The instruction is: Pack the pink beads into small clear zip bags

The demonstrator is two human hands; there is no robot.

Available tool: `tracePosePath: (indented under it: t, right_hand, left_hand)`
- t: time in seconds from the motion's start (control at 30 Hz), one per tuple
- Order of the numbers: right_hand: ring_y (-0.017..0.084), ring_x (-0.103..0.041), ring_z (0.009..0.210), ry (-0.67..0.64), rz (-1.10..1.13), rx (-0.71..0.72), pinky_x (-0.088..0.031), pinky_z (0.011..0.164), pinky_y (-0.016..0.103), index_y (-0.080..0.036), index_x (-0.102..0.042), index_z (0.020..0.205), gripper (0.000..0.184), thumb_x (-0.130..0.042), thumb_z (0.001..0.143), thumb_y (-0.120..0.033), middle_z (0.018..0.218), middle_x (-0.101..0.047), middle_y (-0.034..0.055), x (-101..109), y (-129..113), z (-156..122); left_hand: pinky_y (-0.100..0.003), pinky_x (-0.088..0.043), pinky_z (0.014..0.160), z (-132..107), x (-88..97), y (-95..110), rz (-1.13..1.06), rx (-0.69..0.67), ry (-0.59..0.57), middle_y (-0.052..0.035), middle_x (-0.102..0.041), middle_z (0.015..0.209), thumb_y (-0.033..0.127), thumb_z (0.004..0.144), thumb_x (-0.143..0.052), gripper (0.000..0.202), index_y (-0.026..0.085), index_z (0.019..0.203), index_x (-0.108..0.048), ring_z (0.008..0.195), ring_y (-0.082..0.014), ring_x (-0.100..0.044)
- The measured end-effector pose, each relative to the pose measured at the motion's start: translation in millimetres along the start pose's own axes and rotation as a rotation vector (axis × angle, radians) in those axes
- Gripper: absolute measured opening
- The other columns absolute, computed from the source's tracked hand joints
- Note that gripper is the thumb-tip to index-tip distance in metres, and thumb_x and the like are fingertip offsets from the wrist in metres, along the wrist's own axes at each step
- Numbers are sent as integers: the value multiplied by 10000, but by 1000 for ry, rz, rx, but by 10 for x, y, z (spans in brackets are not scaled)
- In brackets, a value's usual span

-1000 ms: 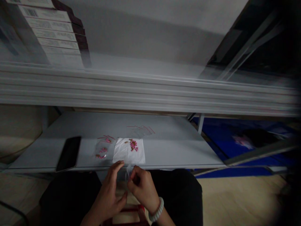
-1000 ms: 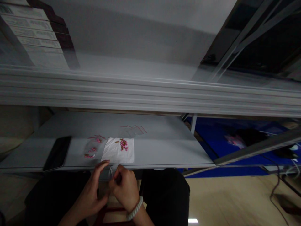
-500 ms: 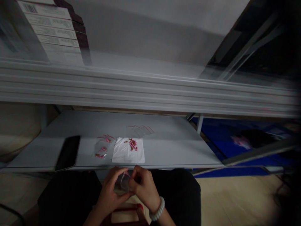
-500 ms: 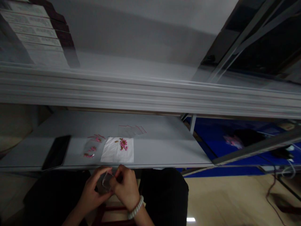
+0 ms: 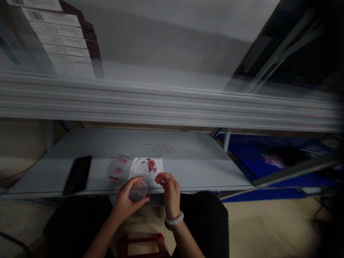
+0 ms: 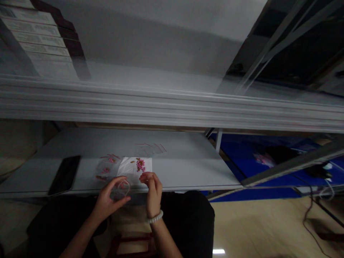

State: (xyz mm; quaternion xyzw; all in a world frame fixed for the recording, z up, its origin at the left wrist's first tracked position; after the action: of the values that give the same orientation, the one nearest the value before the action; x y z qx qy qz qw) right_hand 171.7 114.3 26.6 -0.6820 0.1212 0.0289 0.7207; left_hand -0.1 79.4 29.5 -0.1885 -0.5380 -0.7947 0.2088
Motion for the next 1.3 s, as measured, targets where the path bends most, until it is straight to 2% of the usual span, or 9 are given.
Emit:
tracePosePath:
  t: [0.07, 0.13, 0.23, 0.33, 0.5, 0.9, 1.17, 1.3]
  right_hand:
    - [208, -644, 876, 57, 109, -5, -501, 813, 339, -139, -647, 909, 365, -412, 890, -418, 933, -689, 113, 42, 193, 250]
    - [229, -636, 973, 88, 78, 5, -488, 875, 358, -124, -664, 949, 411, -410, 882, -441, 1022, -691, 136, 50, 367, 495]
    - [234, -625, 1010, 165, -62, 44, -469, 900, 357, -111, -688, 977, 499, -369, 886, -483, 1055, -693, 143, 65, 548, 751]
    - [236, -634, 982, 197, -122, 68, -464, 879, 352, -99, -700, 994, 564, -334, 895, -516, 1034, -702, 150, 43, 669, 859]
    - [232, -636, 936, 218, -157, 76, -454, 844, 332, -92, -707, 980, 577, -329, 903, -520, 994, -711, 142, 23, 763, 889]
    - [227, -617, 857, 219, -303, 87, -428, 785, 298, -105, -710, 991, 548, -341, 905, -500, 922, -716, 117, -11, 752, 891]
    - [204, -624, 759, 199, -331, 105, -440, 720, 278, -99, -702, 984, 553, -333, 910, -504, 827, -716, 102, -46, 714, 876]
    - [215, -629, 795, 211, -346, 110, -439, 743, 293, -98, -707, 967, 556, -334, 908, -506, 854, -717, 113, -43, 714, 881]
  left_hand:
    - [-335, -506, 806, 183, -25, -54, 64, -6, -6, -62, -660, 1011, 330, 745, -682, 470, 197, 1163, -513, 864, -192, -626]
    - [-324, -500, 803, 362, -87, -130, 150, 10, -45, -61, -658, 1008, 343, 742, -684, 465, 199, 1155, -528, 858, -189, -621]
    - [-304, -499, 798, 567, -190, -244, 316, 49, -141, -57, -650, 1057, 376, 735, -689, 501, 215, 1183, -531, 868, -188, -630]
    - [-298, -491, 819, 679, -214, -300, 406, 63, -182, -61, -643, 1086, 401, 740, -681, 494, 215, 1179, -549, 934, -208, -632]
    - [-306, -483, 820, 776, -240, -339, 516, 89, -234, -75, -625, 1096, 440, 738, -667, 464, 202, 1130, -594, 977, -235, -627]
    - [-359, -473, 819, 983, -361, -339, 740, 118, -387, -95, -638, 1083, 408, 697, -692, 442, 219, 1089, -619, 1008, -279, -606]
    - [-373, -480, 806, 1015, -377, -265, 818, 108, -425, -107, -645, 1063, 404, 692, -690, 428, 203, 1065, -628, 996, -294, -610]
    - [-357, -478, 803, 1027, -382, -244, 848, 112, -438, -97, -651, 1046, 404, 686, -705, 416, 216, 1051, -638, 987, -279, -614]
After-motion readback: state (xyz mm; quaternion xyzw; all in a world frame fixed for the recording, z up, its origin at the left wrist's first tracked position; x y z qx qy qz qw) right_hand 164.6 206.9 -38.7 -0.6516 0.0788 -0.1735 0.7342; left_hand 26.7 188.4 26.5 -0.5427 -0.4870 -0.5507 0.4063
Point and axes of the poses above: each hand's wrist, its own z-axis towards the middle knuckle, its own x-axis out of the back of the hand, y = z × x, the point moved 8 cm from there along z, towards the middle knuckle
